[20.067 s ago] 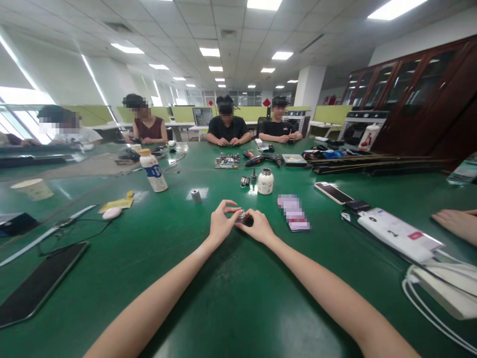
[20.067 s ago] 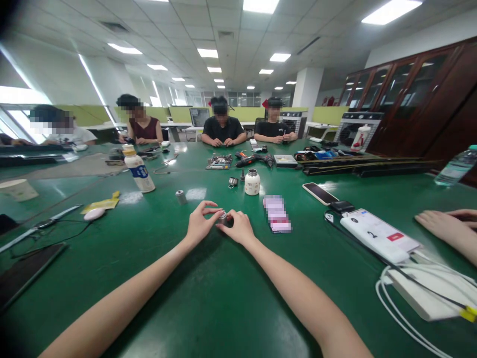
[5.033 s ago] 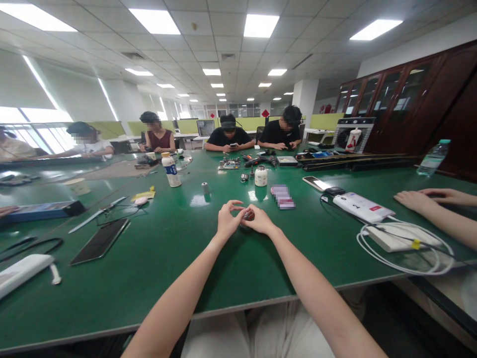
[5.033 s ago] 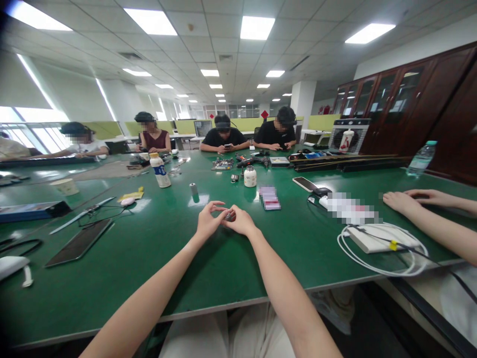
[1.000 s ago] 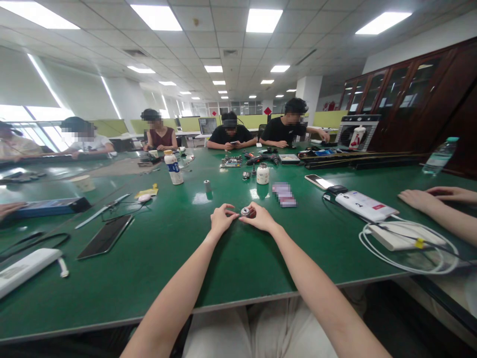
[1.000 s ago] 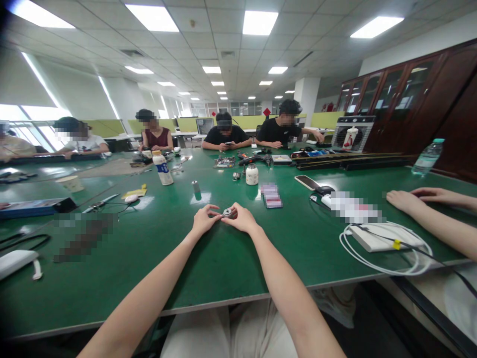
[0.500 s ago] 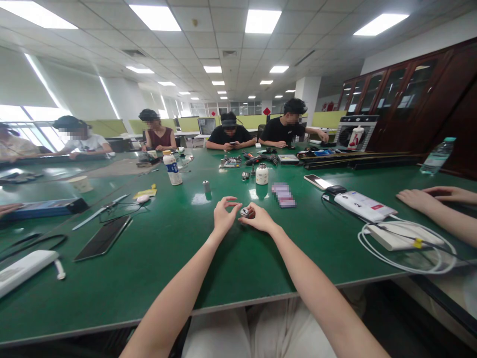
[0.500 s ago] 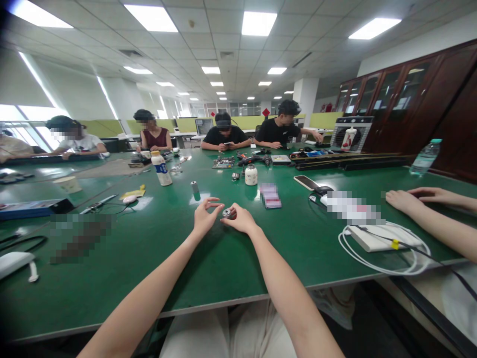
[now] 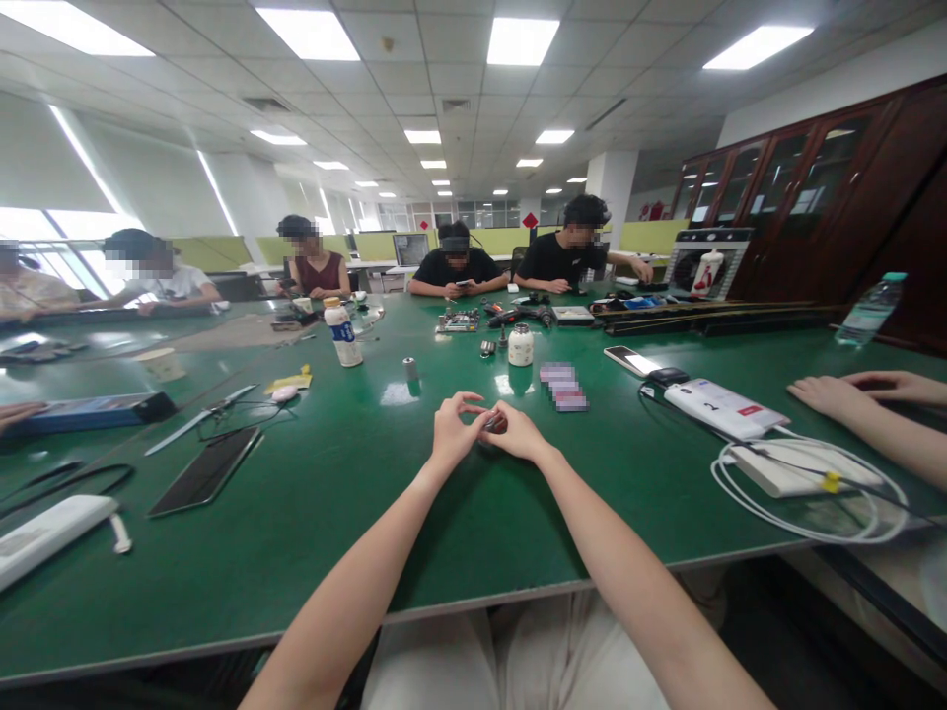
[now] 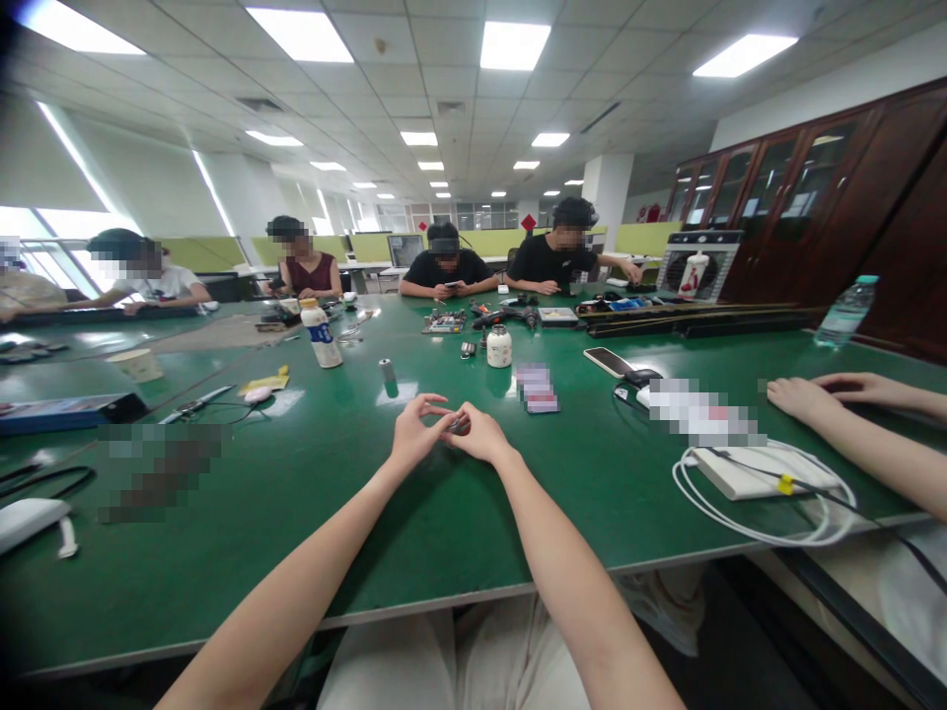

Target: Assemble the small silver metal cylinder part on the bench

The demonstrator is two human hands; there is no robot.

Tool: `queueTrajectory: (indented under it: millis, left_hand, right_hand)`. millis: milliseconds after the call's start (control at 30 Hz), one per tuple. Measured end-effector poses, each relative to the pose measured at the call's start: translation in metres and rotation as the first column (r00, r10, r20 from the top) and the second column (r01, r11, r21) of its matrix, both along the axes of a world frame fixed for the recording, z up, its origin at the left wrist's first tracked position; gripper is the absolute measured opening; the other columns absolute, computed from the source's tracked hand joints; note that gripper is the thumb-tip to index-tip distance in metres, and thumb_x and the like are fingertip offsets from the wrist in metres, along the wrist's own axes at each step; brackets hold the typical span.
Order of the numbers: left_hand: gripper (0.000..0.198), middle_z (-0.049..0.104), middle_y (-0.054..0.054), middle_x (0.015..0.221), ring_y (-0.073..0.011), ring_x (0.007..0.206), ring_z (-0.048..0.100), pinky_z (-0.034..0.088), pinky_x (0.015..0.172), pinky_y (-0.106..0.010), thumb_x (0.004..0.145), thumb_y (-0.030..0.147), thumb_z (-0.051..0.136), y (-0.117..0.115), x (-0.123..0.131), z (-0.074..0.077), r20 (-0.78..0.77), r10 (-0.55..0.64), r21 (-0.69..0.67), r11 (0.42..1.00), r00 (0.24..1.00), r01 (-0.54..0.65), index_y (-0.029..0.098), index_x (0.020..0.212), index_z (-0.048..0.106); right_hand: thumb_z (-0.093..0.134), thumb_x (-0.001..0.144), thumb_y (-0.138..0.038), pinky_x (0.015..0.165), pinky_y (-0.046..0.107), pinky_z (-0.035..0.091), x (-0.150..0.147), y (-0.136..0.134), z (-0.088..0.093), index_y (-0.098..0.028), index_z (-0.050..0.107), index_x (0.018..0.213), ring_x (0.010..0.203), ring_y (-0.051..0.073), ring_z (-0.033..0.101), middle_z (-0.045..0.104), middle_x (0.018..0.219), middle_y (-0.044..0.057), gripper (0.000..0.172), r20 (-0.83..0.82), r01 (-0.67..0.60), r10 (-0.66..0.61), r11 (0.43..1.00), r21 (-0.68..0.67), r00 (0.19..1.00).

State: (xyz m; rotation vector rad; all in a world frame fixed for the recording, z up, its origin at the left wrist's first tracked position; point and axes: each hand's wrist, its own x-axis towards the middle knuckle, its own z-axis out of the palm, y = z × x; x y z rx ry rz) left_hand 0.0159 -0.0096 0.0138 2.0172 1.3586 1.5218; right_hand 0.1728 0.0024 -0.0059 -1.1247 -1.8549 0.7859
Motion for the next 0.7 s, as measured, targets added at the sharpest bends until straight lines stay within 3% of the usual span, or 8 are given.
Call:
queueTrajectory:
  millis: [167, 367, 700]
  left_hand:
    - [0.032, 0.076, -0.002, 0.075, -0.0259, 0.095, 0.070, 0.046, 0.096, -0.043, 0.073, 0.036, 0.078, 0.0009, -0.0005, -0.0001, 0.010, 0.020, -0.006, 1.000, 1.000, -0.020, 0.024, 0.100, 0.064]
    - [0.031, 0.076, 0.000, 0.076, -0.0228, 0.087, 0.072, 0.049, 0.092, -0.040, 0.076, 0.030, 0.072, 0.0049, -0.0056, 0.0002, 0.070, -0.038, -0.081, 0.996, 0.997, 0.043, 0.023, 0.104, 0.063]
    - [0.035, 0.078, -0.003, 0.085, -0.0233, 0.094, 0.072, 0.050, 0.094, -0.041, 0.076, 0.024, 0.072, 0.0018, -0.0031, 0.0015, 0.053, -0.108, -0.072, 0.991, 0.993, 0.111, 0.023, 0.111, 0.062]
  right_hand:
    - [0.079, 0.070, -0.040, 0.066, 0.029, 0.051, -0.0001, -0.0008, 0.0009, -0.024, 0.048, 0.081, 0.073, 0.017, 0.067, 0.069, 0.079, -0.003, 0.036, 0.024, 0.010, -0.010, 1.000, 0.001, 1.000]
    - [0.080, 0.069, -0.038, 0.071, 0.031, 0.052, -0.0014, -0.0005, 0.0007, -0.024, 0.052, 0.086, 0.076, 0.017, 0.067, 0.070, 0.085, -0.001, 0.036, 0.014, 0.007, -0.006, 1.000, -0.017, 1.000]
    - [0.079, 0.070, -0.037, 0.072, 0.031, 0.053, -0.0008, -0.0001, 0.0006, -0.024, 0.048, 0.083, 0.075, 0.018, 0.068, 0.069, 0.081, -0.002, 0.035, 0.011, 0.006, -0.006, 1.000, -0.028, 1.000]
